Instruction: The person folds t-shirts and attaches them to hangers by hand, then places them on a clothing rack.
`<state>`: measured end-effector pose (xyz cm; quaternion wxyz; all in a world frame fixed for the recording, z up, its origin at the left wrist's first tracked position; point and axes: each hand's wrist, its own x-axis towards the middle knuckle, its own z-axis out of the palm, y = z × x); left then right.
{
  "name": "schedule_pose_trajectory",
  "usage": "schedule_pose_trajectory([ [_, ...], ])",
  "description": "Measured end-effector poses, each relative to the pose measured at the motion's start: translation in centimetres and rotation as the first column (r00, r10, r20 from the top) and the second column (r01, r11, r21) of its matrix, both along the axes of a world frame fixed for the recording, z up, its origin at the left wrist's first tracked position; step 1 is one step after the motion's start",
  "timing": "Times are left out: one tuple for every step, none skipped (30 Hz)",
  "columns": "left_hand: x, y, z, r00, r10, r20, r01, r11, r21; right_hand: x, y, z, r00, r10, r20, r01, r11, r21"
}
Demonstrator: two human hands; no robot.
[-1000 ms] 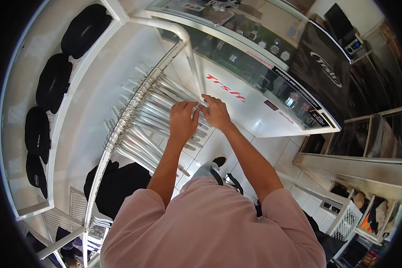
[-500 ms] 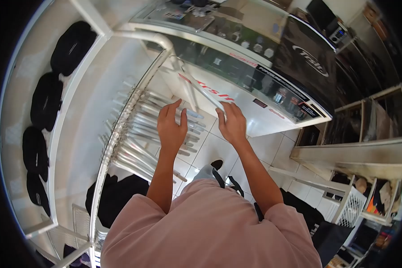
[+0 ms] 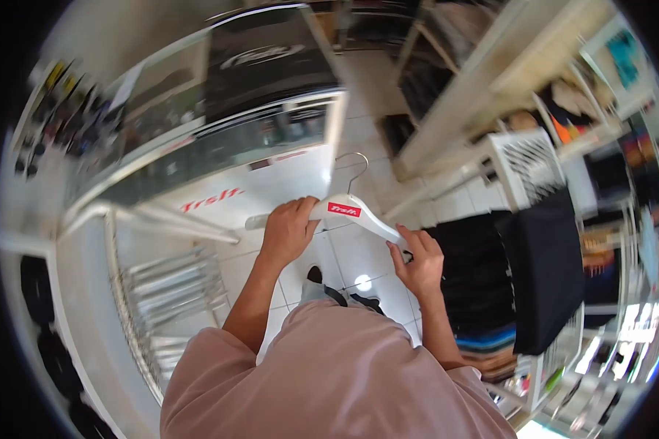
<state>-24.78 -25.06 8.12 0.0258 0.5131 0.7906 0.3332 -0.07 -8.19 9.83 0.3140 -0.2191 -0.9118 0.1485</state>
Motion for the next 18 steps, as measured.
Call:
schedule_pose_trajectory([
  [2.3,2.1,0.2,0.997,-0.071,-0.005,0.071,0.997,0.029,2.4,0.3,-0.4,0.998,-0.061,-0.006,0.061,0.998,0.028],
  [4.6,4.0,0.1,0.991,-0.135,0.015,0.135,0.991,0.024,4.7,0.4,-0.8,0.992,-0.124,-0.015,0.125,0.991,0.056],
  [7.0,6.0,0.1,0.976,-0.214,0.025,0.214,0.976,0.031,7.0,0.3,-1.2,0.982,-0.184,-0.050,0.188,0.976,0.106],
  [9.5,7.7,-0.1,0.956,-0.292,0.037,0.291,0.956,0.035,9.2,0.1,-1.7,0.963,-0.255,-0.093,0.265,0.957,0.121],
  [12.0,9.2,-0.4,0.930,-0.365,0.047,0.364,0.931,0.038,11.3,-0.1,-2.0,0.938,-0.323,-0.125,0.337,0.935,0.112],
  [14.4,10.6,-0.7,0.900,-0.432,0.061,0.430,0.902,0.041,13.6,-0.2,-2.1,0.910,-0.384,-0.154,0.402,0.910,0.102],
  [16.7,12.1,-0.8,0.868,-0.490,0.074,0.489,0.872,0.042,16.1,-0.1,-2.1,0.882,-0.442,-0.162,0.461,0.880,0.110],
  [18.9,13.5,-0.5,0.817,-0.569,0.093,0.561,0.822,0.101,18.7,-0.2,-2.2,0.854,-0.492,-0.167,0.513,0.851,0.115],
  [21.2,14.6,0.0,0.762,-0.638,0.111,0.621,0.768,0.158,21.2,-0.4,-2.2,0.827,-0.536,-0.171,0.557,0.822,0.117],
  [23.3,15.7,0.5,0.704,-0.699,0.126,0.669,0.712,0.215,23.5,-0.6,-2.3,0.796,-0.581,-0.170,0.602,0.790,0.116],
  [25.0,16.6,1.2,0.660,-0.735,0.155,0.707,0.677,0.204,25.7,-0.9,-2.5,0.762,-0.625,-0.172,0.645,0.755,0.116],
  [26.5,17.6,1.0,0.633,-0.753,0.178,0.724,0.658,0.206,27.8,-1.2,-2.9,0.728,-0.662,-0.179,0.684,0.721,0.114],
  [27.9,18.7,0.6,0.608,-0.767,0.205,0.738,0.641,0.209,29.7,-1.4,-3.0,0.693,-0.697,-0.185,0.719,0.686,0.109],
  [29.1,19.9,0.2,0.585,-0.778,0.230,0.749,0.627,0.213,31.4,-1.7,-3.2,0.652,-0.734,-0.191,0.757,0.646,0.101],
  [30.1,21.4,-0.2,0.570,-0.809,0.142,0.775,0.587,0.236,33.0,-2.0,-3.5,0.611,-0.769,-0.190,0.791,0.604,0.098],
  [31.1,22.9,-0.7,0.593,-0.805,0.022,0.774,0.577,0.262,34.4,-2.3,-3.7,0.572,-0.799,-0.188,0.820,0.564,0.095],
  [31.9,24.3,-1.2,0.612,-0.785,-0.096,0.771,0.566,0.292,35.6,-2.7,-3.6,0.537,-0.826,-0.173,0.844,0.529,0.089],
  [32.6,25.6,-1.7,0.627,-0.750,-0.208,0.768,0.552,0.323,36.6,-3.0,-3.7,0.508,-0.844,-0.171,0.861,0.502,0.081],
])
